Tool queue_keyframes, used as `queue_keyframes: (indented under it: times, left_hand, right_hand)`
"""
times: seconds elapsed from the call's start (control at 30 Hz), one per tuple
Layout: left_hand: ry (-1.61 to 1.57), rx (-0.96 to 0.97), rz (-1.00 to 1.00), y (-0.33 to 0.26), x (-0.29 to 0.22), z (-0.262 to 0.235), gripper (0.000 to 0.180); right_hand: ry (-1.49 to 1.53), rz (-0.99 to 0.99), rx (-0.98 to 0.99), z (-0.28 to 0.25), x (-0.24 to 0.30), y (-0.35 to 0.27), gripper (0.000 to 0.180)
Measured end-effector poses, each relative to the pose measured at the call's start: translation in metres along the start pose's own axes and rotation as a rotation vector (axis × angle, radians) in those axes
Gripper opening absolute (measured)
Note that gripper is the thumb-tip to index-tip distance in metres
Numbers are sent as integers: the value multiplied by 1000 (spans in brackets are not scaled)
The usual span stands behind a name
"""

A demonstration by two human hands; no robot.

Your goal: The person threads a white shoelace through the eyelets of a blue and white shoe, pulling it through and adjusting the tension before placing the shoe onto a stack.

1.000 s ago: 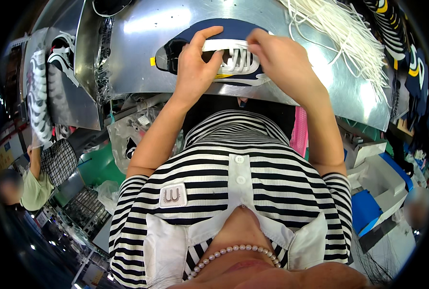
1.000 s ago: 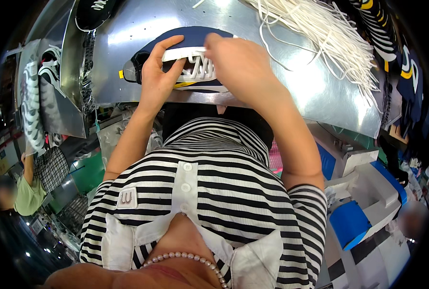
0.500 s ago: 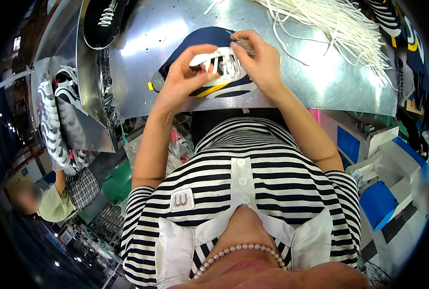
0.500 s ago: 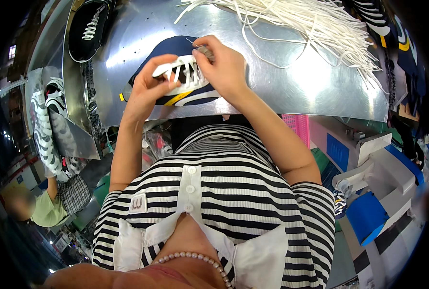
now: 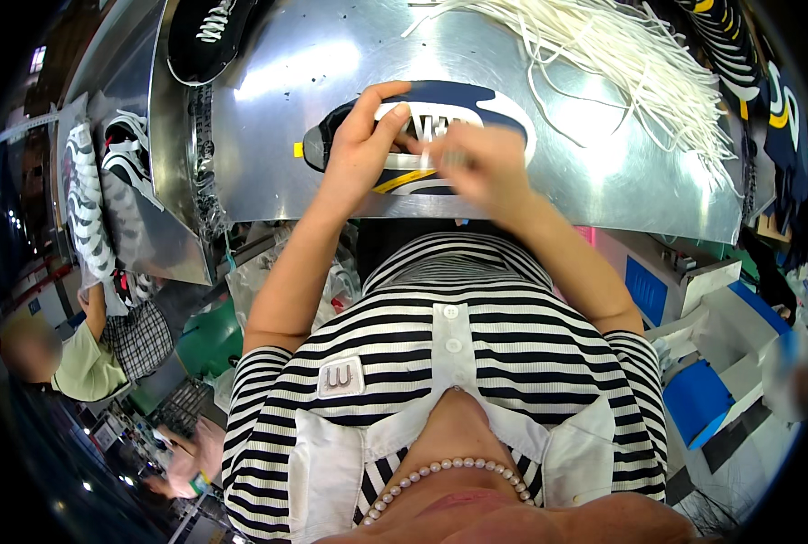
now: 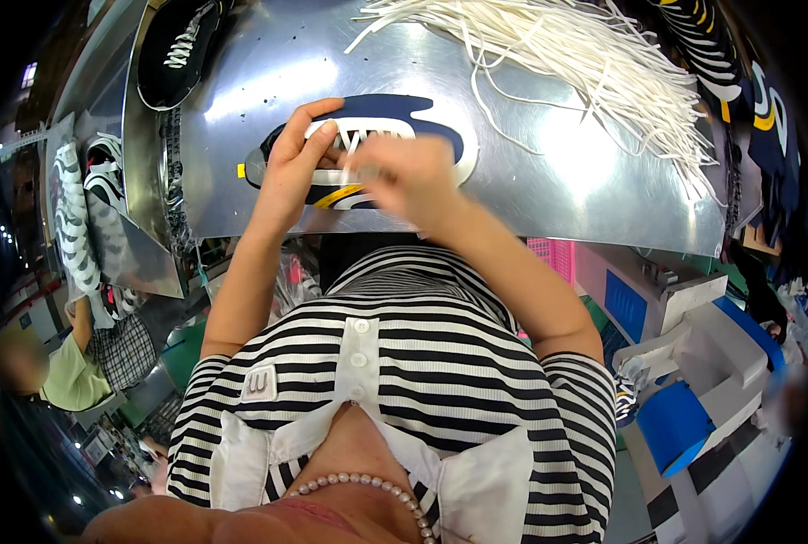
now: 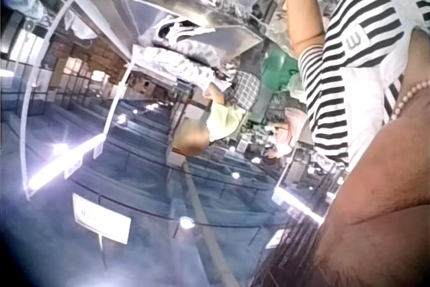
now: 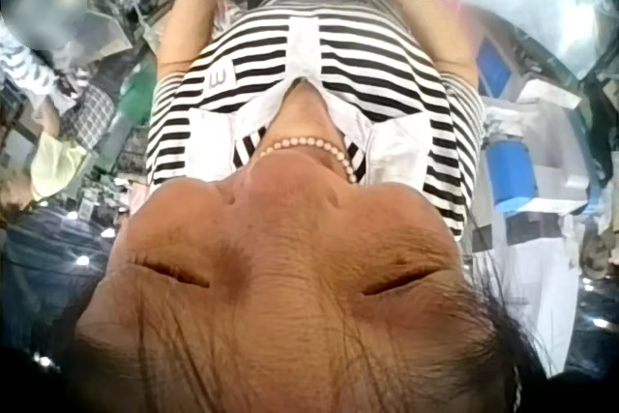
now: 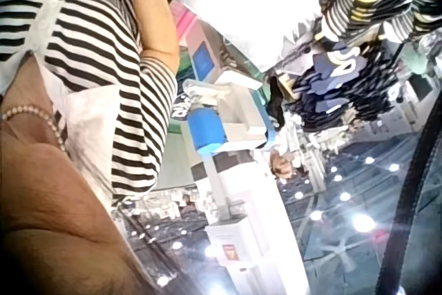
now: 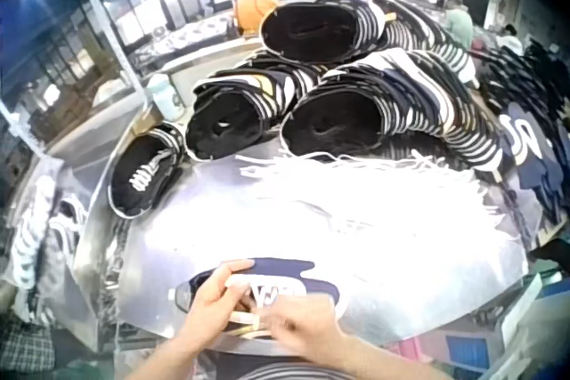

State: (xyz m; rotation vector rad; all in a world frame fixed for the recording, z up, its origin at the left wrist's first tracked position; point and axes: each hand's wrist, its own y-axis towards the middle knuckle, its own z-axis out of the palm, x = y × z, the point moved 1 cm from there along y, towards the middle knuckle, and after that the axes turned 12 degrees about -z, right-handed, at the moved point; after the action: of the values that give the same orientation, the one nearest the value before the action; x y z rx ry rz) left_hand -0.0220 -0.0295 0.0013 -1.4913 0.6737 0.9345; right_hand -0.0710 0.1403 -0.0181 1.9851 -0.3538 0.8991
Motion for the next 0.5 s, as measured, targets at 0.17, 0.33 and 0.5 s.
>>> queue_keyframes:
  times: [0.17, 0.33, 0.5]
  left_hand:
    - [83, -85, 48, 19, -2, 5, 34]
    - [467, -149, 210, -14, -14, -2, 41]
    - [792, -256, 447, -55, 3, -10, 36]
  right_hand:
    - [140, -111, 62, 22, 34, -17, 9]
    - [215, 324, 2, -7, 22, -18, 19]
    - [318, 920, -39, -21, 24, -41, 21]
